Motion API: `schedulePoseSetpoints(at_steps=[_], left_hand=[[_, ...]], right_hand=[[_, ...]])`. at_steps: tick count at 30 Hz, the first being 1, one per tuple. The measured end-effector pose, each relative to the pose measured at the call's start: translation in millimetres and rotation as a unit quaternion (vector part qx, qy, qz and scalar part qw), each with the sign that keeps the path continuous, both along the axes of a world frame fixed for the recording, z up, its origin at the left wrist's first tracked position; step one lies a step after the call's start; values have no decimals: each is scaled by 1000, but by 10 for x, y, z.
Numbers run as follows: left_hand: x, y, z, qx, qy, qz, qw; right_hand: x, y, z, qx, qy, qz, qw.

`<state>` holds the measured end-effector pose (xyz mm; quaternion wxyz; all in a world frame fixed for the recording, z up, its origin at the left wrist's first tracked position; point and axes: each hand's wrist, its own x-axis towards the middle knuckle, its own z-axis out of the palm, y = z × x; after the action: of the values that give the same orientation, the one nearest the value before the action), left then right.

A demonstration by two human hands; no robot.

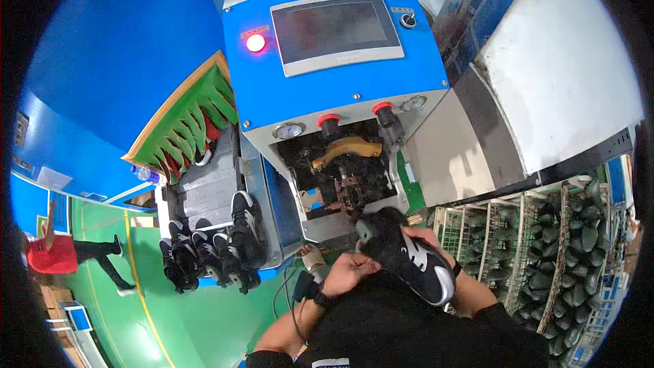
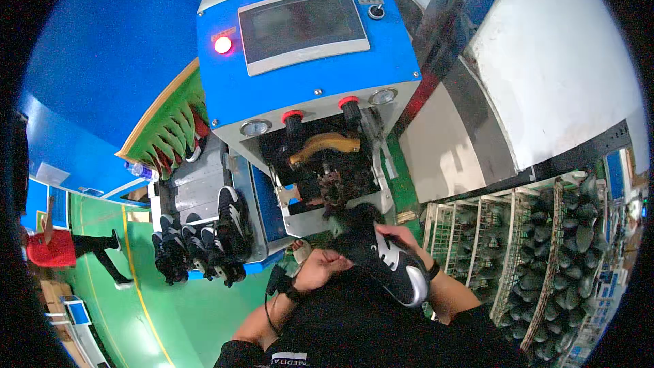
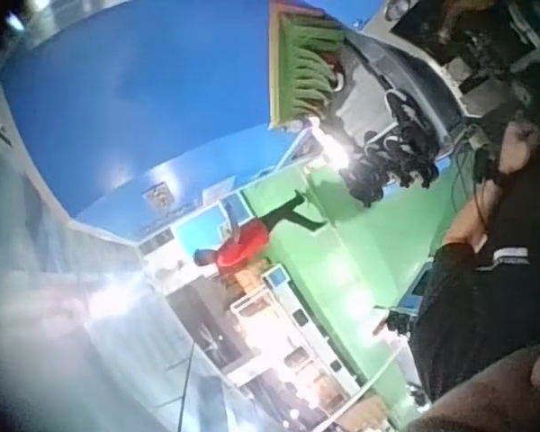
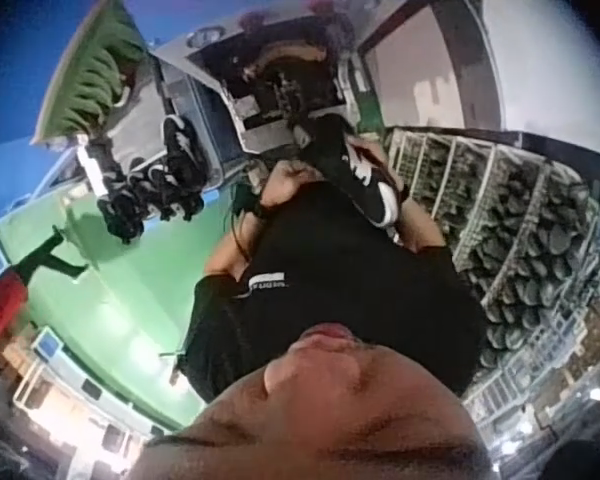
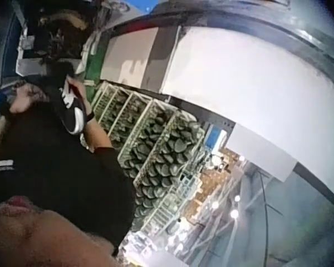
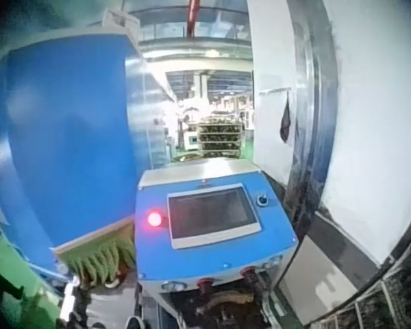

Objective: Using a toe-lasting machine to shape and attach shoe uppers to lasts.

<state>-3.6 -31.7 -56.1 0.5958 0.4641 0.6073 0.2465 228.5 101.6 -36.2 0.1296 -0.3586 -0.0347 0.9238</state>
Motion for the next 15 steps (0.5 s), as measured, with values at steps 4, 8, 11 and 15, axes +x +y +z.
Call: schedulePoseSetpoints(at_steps=[4,8,11,15], left_hand=[[-4,-121,690,9,-270,29,962],[-309,56,458,-72,-298,300,903],[-480,122,17,-42,-270,282,920],[-661,319,-196,-113,-276,329,896]], right_hand=[[-52,357,-27,391,-165,-63,903],[-618,592,336,640,-271,-10,719],[-929,718,375,737,-420,127,514],[-1522,662,481,684,-519,269,436]])
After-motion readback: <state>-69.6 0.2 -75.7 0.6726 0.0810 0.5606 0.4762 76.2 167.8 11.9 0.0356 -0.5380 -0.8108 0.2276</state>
